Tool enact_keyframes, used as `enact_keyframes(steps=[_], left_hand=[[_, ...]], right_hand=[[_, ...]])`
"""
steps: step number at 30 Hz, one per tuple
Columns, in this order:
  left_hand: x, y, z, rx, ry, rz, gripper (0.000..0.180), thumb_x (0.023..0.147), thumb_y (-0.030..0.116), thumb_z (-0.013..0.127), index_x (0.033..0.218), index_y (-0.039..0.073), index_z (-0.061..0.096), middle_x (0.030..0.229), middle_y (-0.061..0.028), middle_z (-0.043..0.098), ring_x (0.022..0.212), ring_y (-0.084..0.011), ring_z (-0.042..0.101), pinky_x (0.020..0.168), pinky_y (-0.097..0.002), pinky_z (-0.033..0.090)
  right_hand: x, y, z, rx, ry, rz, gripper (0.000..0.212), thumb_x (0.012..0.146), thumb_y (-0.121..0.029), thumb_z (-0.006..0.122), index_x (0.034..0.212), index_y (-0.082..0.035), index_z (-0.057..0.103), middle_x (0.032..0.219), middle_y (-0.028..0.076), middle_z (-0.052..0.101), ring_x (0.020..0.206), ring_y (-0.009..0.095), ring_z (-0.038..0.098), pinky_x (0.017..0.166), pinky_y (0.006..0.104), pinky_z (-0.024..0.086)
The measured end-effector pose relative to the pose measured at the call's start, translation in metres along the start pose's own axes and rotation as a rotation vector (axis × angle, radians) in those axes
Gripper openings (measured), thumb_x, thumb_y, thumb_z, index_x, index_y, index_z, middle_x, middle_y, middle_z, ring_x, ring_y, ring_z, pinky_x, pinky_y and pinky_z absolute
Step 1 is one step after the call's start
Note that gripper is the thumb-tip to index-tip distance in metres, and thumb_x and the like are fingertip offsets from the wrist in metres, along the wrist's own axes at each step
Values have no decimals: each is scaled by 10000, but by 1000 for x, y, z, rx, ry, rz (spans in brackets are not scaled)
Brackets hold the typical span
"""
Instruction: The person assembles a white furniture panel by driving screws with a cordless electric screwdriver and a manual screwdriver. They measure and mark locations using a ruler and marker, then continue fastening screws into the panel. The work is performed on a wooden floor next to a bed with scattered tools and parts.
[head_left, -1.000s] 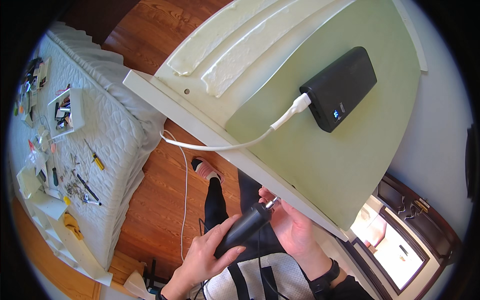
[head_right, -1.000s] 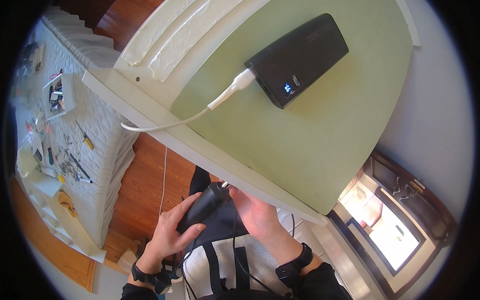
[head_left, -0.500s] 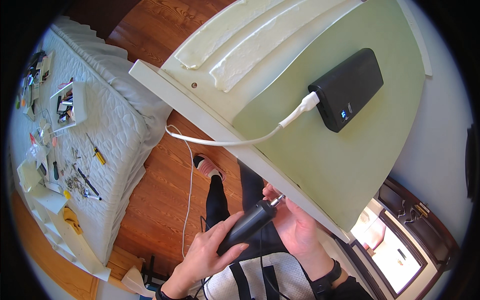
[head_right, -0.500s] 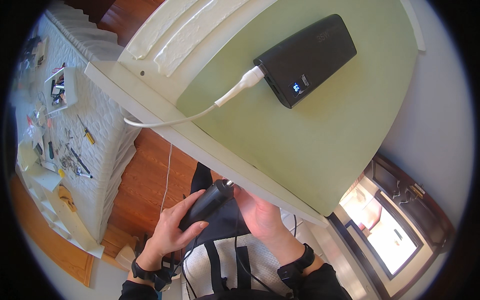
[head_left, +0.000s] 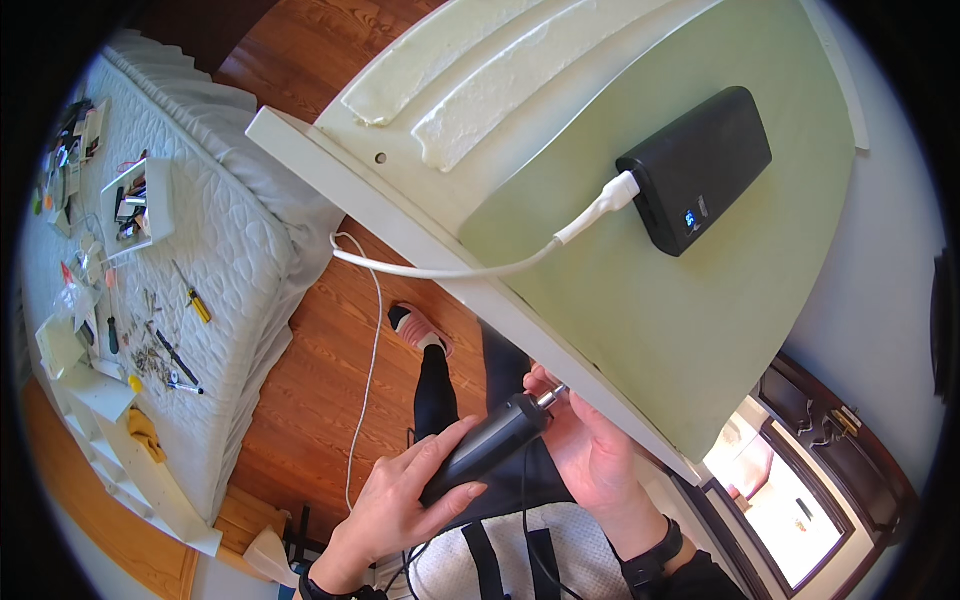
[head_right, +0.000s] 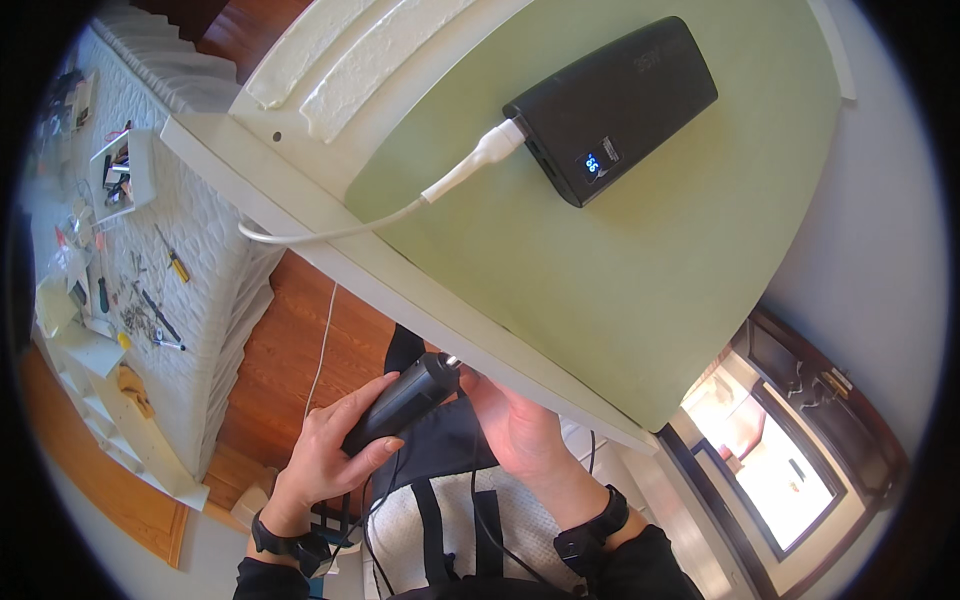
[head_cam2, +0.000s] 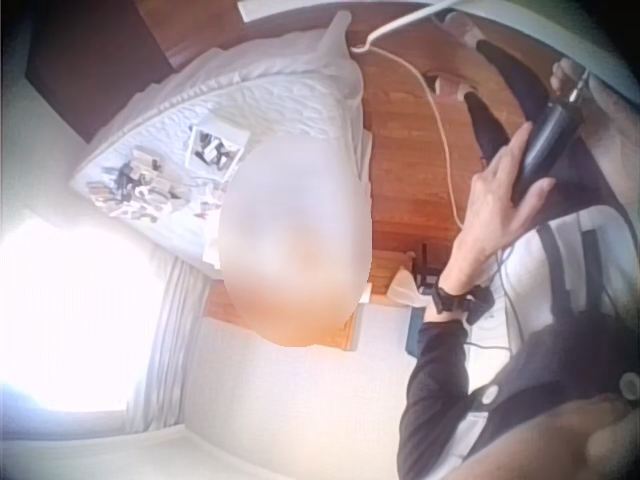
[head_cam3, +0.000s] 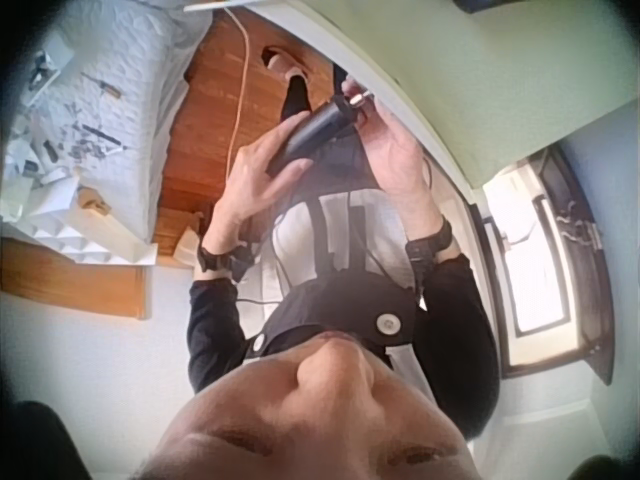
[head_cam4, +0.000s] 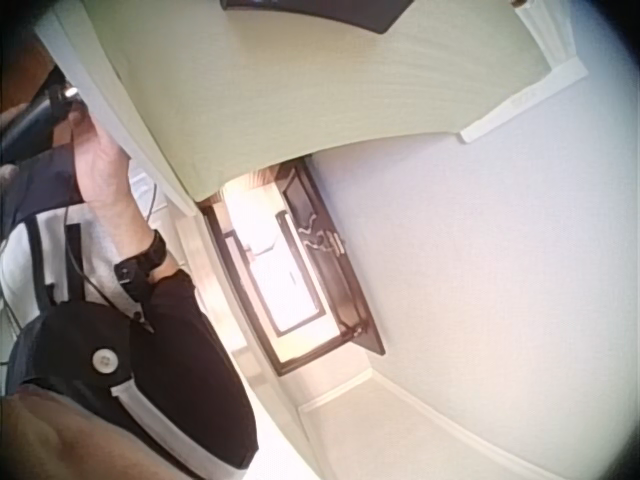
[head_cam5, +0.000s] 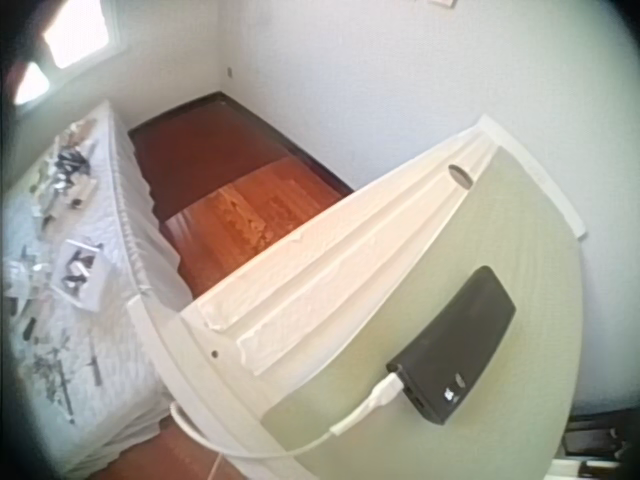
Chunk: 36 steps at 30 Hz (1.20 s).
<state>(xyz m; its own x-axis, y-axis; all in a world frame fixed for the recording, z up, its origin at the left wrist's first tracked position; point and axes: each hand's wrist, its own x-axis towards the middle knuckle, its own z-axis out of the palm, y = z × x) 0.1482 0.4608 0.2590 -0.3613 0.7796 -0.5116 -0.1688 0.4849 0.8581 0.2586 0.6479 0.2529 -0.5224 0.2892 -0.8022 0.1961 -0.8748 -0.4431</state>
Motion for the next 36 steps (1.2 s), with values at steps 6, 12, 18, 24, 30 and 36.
enact_keyframes(steps=[6, 12, 18, 24, 30, 36], left_hand=[[1, 1, 2, -7, 8, 9, 592, 867, 243, 725, 1363, 29, 484, 1177, -197, 640, 917, -367, 674, 777, -381, 545], [1, 0, 5, -58, 7, -16, 605, 865, 249, 731, 1363, 20, 474, 1156, -215, 639, 907, -374, 675, 772, -383, 548], [-1, -4, 13, 41, 31, 16, 628, 859, 265, 736, 1365, 8, 467, 1067, -222, 656, 799, -354, 694, 696, -374, 558], [-1, -7, 13, 73, 54, 65, 612, 866, 264, 733, 1350, -5, 474, 1056, -233, 655, 751, -362, 694, 632, -385, 567], [-2, -5, 13, 39, 53, 66, 602, 869, 258, 731, 1346, -9, 479, 1047, -235, 654, 738, -359, 695, 623, -383, 565], [-2, -7, 13, 18, 67, 68, 587, 865, 249, 732, 1338, -2, 491, 1004, -221, 653, 712, -353, 686, 606, -376, 555]], right_hand=[[2, -3, 3, 11, -15, 14, 355, 950, -267, 602, 1231, -52, 573, 1136, 72, 570, 1116, 208, 519, 1012, 365, 397], [2, -2, 8, 18, 14, -22, 331, 949, -252, 607, 1204, -43, 587, 1130, 80, 574, 1110, 218, 517, 1007, 367, 402], [2, -4, 8, -12, -10, -28, 326, 944, -252, 621, 1188, -37, 600, 1118, 79, 570, 1102, 222, 518, 1003, 369, 410], [2, -5, 10, -21, -1, -18, 323, 948, -261, 619, 1175, -31, 616, 1102, 76, 562, 1091, 216, 516, 985, 362, 418], [2, -6, 12, -56, -2, -24, 347, 948, -286, 623, 1180, -28, 620, 1090, 69, 560, 1078, 213, 514, 973, 355, 421], [3, -6, 12, -86, -18, -21, 376, 965, -309, 600, 1220, -33, 627, 1091, 66, 558, 1080, 209, 506, 980, 348, 417]])
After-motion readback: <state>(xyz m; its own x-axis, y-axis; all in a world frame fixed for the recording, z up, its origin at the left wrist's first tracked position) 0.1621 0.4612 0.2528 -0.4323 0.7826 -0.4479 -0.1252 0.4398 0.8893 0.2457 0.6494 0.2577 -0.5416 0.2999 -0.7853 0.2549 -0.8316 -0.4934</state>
